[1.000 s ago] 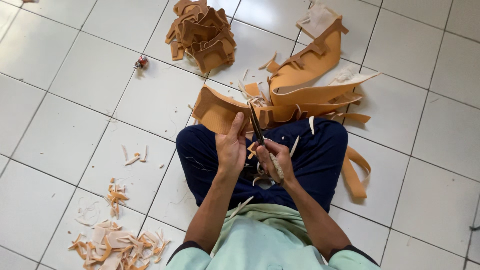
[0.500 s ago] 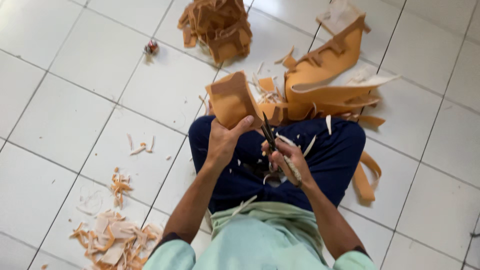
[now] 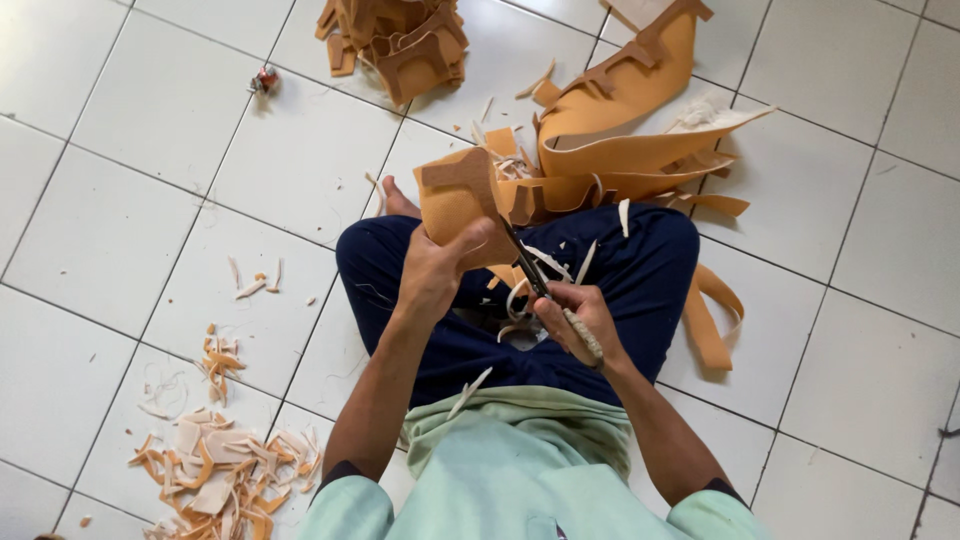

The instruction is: The person sits on a tiled floor and uses shears to cut a long strip of tan leather into smaller, identical rectangular pieces. The person holds the leather with one hand and cuts with the other, stacking the finished pieces to the side.

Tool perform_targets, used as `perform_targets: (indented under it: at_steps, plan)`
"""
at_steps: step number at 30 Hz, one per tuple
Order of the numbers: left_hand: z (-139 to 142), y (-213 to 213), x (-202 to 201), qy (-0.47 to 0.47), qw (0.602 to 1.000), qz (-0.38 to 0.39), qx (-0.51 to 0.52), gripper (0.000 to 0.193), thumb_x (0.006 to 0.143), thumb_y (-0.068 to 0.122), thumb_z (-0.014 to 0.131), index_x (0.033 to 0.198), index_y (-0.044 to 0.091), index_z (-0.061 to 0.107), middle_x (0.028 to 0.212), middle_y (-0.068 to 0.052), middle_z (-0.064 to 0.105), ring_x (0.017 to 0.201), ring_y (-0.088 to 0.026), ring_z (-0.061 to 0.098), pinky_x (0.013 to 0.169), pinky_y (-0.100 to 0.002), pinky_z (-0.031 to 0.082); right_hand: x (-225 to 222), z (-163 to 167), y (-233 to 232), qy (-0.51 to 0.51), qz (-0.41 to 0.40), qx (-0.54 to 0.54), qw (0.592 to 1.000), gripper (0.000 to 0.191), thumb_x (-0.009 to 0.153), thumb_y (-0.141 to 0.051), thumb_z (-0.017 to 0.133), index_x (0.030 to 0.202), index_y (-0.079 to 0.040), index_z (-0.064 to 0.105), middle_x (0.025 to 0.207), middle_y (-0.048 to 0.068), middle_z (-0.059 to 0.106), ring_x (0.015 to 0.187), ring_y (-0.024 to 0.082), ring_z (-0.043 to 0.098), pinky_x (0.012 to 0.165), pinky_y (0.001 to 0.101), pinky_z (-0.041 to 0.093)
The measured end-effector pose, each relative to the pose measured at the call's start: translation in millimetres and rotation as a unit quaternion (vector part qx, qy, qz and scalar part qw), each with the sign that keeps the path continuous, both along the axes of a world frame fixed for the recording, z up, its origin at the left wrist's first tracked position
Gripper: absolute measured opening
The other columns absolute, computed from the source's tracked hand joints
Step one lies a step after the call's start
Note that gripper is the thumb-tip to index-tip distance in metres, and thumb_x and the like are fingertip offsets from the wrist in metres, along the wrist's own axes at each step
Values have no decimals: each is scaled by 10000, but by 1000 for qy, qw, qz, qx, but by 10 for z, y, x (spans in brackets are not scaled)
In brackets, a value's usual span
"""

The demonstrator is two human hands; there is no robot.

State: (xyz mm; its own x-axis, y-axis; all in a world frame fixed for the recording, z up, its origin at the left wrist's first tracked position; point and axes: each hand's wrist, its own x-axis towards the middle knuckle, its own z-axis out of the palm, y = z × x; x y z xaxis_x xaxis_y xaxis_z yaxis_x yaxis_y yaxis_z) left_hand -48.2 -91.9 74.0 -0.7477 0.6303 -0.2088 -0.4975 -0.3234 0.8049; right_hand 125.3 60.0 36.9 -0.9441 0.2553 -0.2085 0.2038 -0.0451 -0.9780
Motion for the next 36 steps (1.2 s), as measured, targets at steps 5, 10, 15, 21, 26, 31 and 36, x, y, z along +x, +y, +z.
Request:
perform_targets:
  at_steps: [5, 10, 15, 21, 26, 31, 36]
  plan:
    - [-5, 136, 262, 33, 996, 53, -57, 374, 896, 173, 802, 1141, -75, 666, 1038, -131, 747, 903, -179, 741, 812, -289, 614, 16, 35, -74, 79, -19, 26, 996, 598, 1005, -591, 594, 1053, -8, 718, 575, -76, 486, 464, 15, 433, 426, 191, 347]
    - [-14, 124, 448, 30, 999, 13, -32, 365, 906, 176, 792, 1145, -68, 664, 1026, -115, 745, 901, -175, 735, 804, -287, 617, 52, 10, -100, 112, -37, -20, 993, 614, 976, -617, 595, 1015, -12, 694, 585, -71, 479, 453, 17, 420, 399, 193, 331]
    - [-45, 126, 389, -8, 1000, -27, -13, 393, 887, 132, 793, 1202, -28, 620, 1110, -117, 702, 973, -167, 711, 836, -300, 609, 134, -70, -136, 89, -65, -52, 993, 576, 977, -583, 624, 833, -25, 625, 540, -58, 467, 402, 24, 399, 358, 202, 302]
    - [-78, 181, 70, -66, 998, 4, 22, 421, 904, 89, 756, 1286, -27, 620, 1166, -130, 709, 1012, -175, 721, 880, -302, 617, 170, -103, -99, 82, -44, -29, 995, 534, 982, -548, 606, 883, -28, 670, 515, -58, 477, 390, 26, 415, 376, 194, 314]
    - [-75, 227, 219, -74, 997, 7, 27, 431, 903, 50, 756, 1304, -44, 628, 1141, -141, 719, 981, -188, 719, 862, -304, 619, 83, -102, -75, 101, -48, 32, 993, 455, 1073, -452, 584, 1038, -7, 669, 606, -62, 518, 488, 25, 470, 448, 193, 367]
    - [-47, 215, 350, -66, 997, -13, 29, 417, 909, 70, 755, 1294, -47, 645, 1149, -138, 726, 989, -174, 719, 863, -289, 617, 62, -17, -79, 60, -73, -36, 995, 502, 1000, -495, 572, 1109, -18, 686, 527, -70, 483, 402, 11, 413, 378, 186, 325]
    - [38, 165, 249, -37, 998, -45, 1, 451, 897, 74, 761, 1319, -38, 649, 1151, -137, 726, 987, -163, 709, 860, -291, 613, 113, 74, -75, 58, -65, -39, 995, 566, 964, -552, 614, 1025, 6, 678, 554, -68, 466, 410, 13, 398, 367, 192, 316]
